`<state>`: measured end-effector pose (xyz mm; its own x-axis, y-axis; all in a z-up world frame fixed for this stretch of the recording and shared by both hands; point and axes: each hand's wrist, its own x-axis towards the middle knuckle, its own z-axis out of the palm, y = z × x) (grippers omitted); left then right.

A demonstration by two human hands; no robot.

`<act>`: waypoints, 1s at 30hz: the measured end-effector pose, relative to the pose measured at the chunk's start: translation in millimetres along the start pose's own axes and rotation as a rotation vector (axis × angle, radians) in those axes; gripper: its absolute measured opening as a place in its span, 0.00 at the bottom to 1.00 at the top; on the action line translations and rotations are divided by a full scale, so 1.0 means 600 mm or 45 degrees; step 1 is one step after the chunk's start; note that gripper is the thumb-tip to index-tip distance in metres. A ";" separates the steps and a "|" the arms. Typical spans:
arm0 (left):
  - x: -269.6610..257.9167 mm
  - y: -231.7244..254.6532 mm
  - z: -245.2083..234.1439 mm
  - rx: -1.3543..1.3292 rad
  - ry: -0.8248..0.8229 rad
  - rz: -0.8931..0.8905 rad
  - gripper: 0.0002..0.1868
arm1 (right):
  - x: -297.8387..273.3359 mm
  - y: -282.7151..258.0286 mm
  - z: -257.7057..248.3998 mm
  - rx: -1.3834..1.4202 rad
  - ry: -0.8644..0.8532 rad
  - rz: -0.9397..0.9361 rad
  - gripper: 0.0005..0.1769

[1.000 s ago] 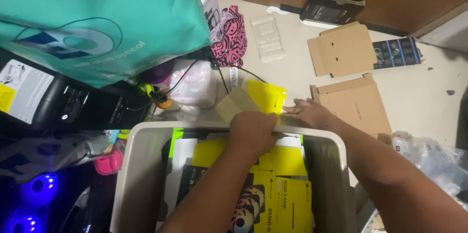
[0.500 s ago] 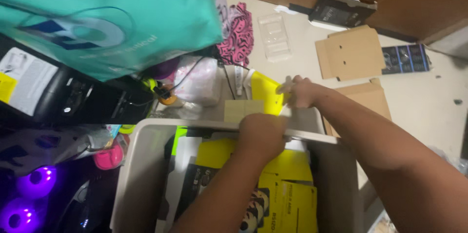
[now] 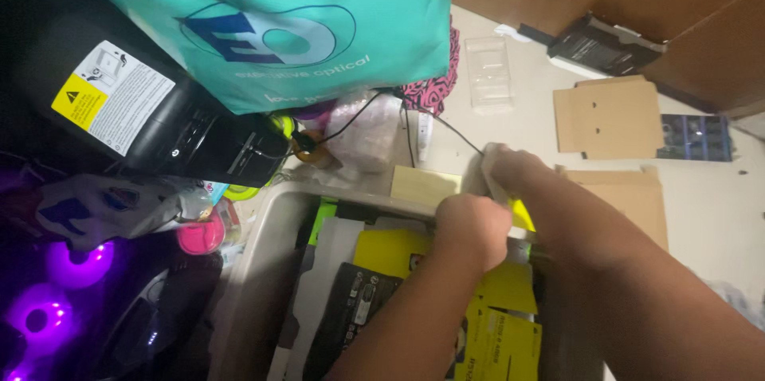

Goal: The person opens an ASUS GeForce RTX 5060 graphics card box on their lap, removes the printed inserts and the yellow accessory box, and flattens the white cardboard box by folding its flaps and panels. They then place the flattened cardboard and packaging into a plastic storage bin, add another small boxed item, and close the bin lid.

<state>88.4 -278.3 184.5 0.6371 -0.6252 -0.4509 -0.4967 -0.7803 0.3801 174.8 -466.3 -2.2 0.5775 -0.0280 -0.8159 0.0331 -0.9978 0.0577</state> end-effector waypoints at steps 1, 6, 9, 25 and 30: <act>0.000 0.000 0.001 -0.013 -0.014 -0.002 0.09 | -0.005 0.017 0.008 0.041 0.024 0.037 0.27; 0.017 -0.010 0.019 -0.085 0.132 0.052 0.12 | -0.093 0.097 -0.007 0.369 0.649 0.144 0.19; 0.027 -0.026 0.034 -0.084 0.226 0.062 0.11 | -0.191 0.130 -0.027 0.555 1.388 -0.036 0.19; -0.174 0.019 0.017 -0.345 0.443 -0.231 0.27 | -0.609 0.089 0.080 1.382 1.152 -0.036 0.21; -0.249 -0.019 -0.085 -0.354 0.521 -0.127 0.13 | -0.681 0.019 0.096 1.121 1.100 0.232 0.34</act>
<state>28.8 -175.2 288.8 0.8800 -0.4458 -0.1640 -0.2809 -0.7668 0.5772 -107.7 -469.8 298.6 0.8742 -0.4540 -0.1723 -0.4683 -0.6943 -0.5465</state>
